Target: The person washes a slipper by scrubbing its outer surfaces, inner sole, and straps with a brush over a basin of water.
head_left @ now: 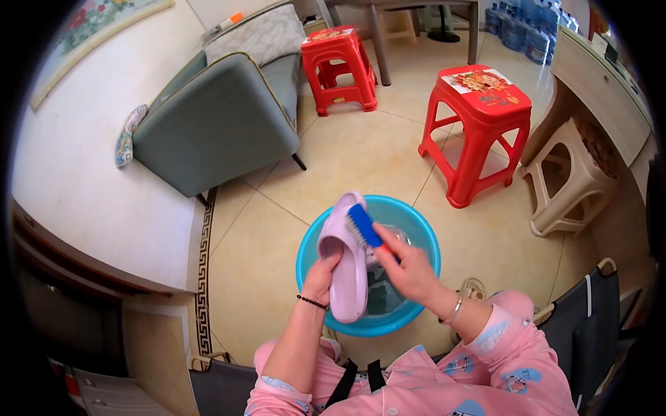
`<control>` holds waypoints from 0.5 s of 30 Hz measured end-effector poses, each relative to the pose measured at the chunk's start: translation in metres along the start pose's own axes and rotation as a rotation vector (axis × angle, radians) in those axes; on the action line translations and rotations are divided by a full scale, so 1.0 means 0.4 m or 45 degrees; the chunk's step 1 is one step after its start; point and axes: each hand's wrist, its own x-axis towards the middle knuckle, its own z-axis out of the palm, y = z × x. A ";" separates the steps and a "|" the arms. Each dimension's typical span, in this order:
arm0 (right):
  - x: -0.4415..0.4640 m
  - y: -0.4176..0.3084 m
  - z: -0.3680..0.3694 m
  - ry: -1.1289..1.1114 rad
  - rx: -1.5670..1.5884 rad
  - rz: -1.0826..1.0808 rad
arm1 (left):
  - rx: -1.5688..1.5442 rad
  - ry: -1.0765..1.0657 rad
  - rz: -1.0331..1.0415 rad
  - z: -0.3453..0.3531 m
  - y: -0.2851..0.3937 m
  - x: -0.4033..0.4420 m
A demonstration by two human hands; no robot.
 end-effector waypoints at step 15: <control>-0.016 0.000 0.045 0.118 -0.065 -0.443 | -0.255 -0.096 -0.276 -0.013 0.013 -0.010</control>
